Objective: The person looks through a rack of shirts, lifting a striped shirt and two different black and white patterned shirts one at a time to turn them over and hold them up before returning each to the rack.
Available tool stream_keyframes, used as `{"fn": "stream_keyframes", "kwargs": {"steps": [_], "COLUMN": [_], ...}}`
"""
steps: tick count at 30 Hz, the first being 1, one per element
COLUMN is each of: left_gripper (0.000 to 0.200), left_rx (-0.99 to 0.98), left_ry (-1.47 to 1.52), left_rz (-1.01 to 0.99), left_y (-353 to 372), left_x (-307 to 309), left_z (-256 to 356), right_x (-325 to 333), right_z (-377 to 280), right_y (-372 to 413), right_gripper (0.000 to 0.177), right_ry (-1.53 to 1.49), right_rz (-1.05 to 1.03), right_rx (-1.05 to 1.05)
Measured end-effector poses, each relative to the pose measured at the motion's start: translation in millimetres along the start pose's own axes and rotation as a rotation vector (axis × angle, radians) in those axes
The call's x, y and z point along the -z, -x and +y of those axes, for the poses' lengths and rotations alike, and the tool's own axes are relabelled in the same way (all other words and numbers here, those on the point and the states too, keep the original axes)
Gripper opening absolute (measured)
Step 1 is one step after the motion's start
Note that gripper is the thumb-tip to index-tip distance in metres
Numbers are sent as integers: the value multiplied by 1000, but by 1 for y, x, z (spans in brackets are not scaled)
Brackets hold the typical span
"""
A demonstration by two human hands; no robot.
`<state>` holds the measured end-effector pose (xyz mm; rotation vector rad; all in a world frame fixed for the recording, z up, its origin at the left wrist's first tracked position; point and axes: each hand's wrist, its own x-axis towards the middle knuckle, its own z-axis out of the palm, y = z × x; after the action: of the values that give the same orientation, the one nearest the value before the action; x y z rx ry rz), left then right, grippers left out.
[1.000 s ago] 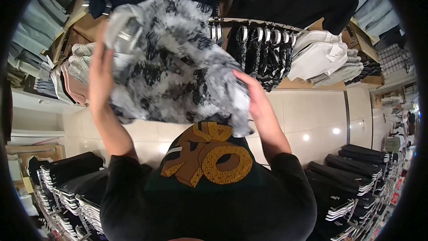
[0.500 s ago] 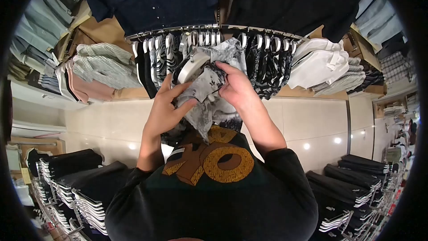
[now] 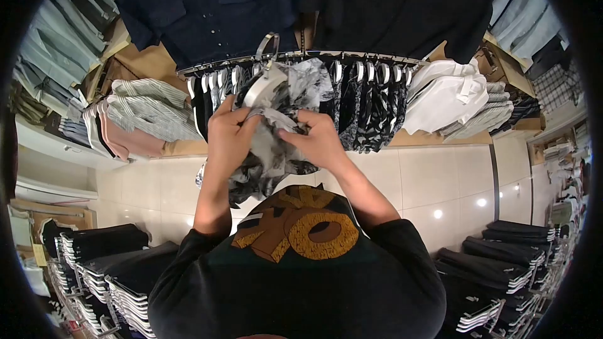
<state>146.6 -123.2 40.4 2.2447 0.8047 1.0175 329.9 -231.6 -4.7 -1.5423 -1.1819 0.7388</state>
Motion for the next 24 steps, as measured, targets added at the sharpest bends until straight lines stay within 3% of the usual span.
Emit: {"fn": "stream_keyframes", "kwargs": {"steps": [2,3,4,6,8,12,14,16,18,20,21,22,24], "left_gripper": [16,18,21,23,30,34,35,30,30,40,41,42,35], "left_rx": [-65,-81,-96,17,57,92,203,194,275,105,36,-39,-22], "left_ry": [-27,0,26,105,197,143,43,4,83,-221,-198,-175,-179], "left_rz": [48,60,74,56,186,218,215,200,169,-39,-74,-100,-198], "left_y": [-2,-2,-4,-7,-7,4,13,23,23,23,27,25,18], "left_x": [0,-1,1,18,27,51,61,57,42,30,11,-4,-14], "left_z": [-6,-12,-17,-31,-32,-83,-86,-80,-37,-17,-6,-1,-23], "right_x": [14,18,20,23,31,70,85,92,75,52,23,12,7], "right_z": [13,12,20,56,92,124,107,110,36,0,-35,-44,-65], "right_y": [-6,1,4,7,18,36,33,15,-2,-27,-41,-45,-47], "right_gripper": [25,22,22,16,9,6,9,15,20,30,33,32,29], "right_ry": [70,5,6,-285,-248,-309,-228,46,148,303,343,254,368], "right_rz": [-15,-65,-64,-133,-170,-196,-107,-27,-170,-358,-392,-431,-415], "right_rx": [348,82,79,-75,-111,-123,-292,-28,137,283,416,304,340]}}
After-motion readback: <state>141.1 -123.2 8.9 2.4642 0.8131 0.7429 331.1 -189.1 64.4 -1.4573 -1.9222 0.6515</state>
